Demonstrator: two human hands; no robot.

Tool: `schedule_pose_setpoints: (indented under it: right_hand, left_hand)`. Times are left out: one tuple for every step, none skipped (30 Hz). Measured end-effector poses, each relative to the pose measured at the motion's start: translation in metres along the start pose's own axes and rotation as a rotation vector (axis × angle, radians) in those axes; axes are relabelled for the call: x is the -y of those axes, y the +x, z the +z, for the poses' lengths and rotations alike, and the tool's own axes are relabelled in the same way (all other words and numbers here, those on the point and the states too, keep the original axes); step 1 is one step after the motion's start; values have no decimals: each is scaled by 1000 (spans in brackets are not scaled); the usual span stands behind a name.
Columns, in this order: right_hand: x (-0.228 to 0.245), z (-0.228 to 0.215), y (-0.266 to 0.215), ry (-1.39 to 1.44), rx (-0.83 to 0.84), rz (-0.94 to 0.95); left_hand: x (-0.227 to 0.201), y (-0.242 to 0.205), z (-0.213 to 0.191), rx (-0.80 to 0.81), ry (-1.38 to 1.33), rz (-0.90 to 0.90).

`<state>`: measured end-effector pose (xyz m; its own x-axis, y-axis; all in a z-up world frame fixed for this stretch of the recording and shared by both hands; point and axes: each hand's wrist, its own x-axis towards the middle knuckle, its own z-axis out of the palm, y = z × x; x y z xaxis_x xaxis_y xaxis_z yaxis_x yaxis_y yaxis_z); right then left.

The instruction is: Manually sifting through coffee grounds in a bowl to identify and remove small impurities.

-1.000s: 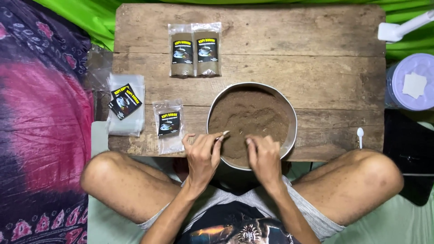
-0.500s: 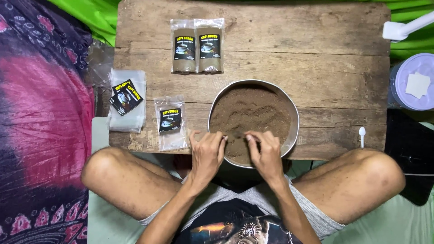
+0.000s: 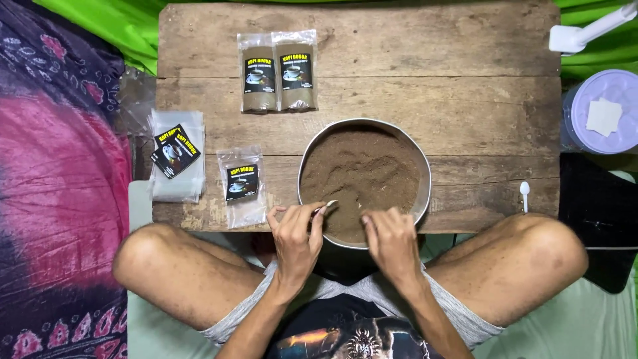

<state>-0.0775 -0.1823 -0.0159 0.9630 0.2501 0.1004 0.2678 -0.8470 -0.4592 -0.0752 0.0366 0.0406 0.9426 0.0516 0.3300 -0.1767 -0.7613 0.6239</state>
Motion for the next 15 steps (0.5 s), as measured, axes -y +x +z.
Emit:
schedule_pose_setpoints:
  right_hand:
    - [1,-2,6,-2,-2,-3]
    - [3,-3,7,65,-3,0]
    - [6,-5,7,131,-3,3]
    - [4,-11,10,131,-6,3]
    - [2,-17,14,106,-38,39]
    - [-1,-24,16,79,-75,79]
    - [-5,-16,11,76,-83,83]
    - [-8,-8,4,39,-62,55]
    - [-11,1,-3,2,-40,26]
    - [-7,-1,-1,-1,-43,22]
    - [-3,-3,2,58,-25,27]
    - [3,-5,-2,120,6,40]
    - [0,-11,-3,120,16,44]
    - [-3,-16,5,85,-37,78]
    - [-7,-22,12,50,-90,113]
  left_hand:
    - [9,1,12,-4,-1,1]
    - [17,-4,21,41,32,19]
    - [24,-9,30,87,65,38]
    - [19,-9,26,85,66,40]
    - [13,-9,21,113,44,44]
    - [7,-8,18,143,20,56]
    - [5,-4,16,143,17,65]
    - [3,-2,14,88,8,49]
    - [1,0,11,33,-1,34]
    - [5,1,18,27,-3,35]
    - [10,1,25,59,16,48]
    - [12,-4,29,103,36,52]
    - [6,-12,30,109,34,44]
    - [1,-11,32,115,10,52]
    - [-4,-11,33,120,-15,59]
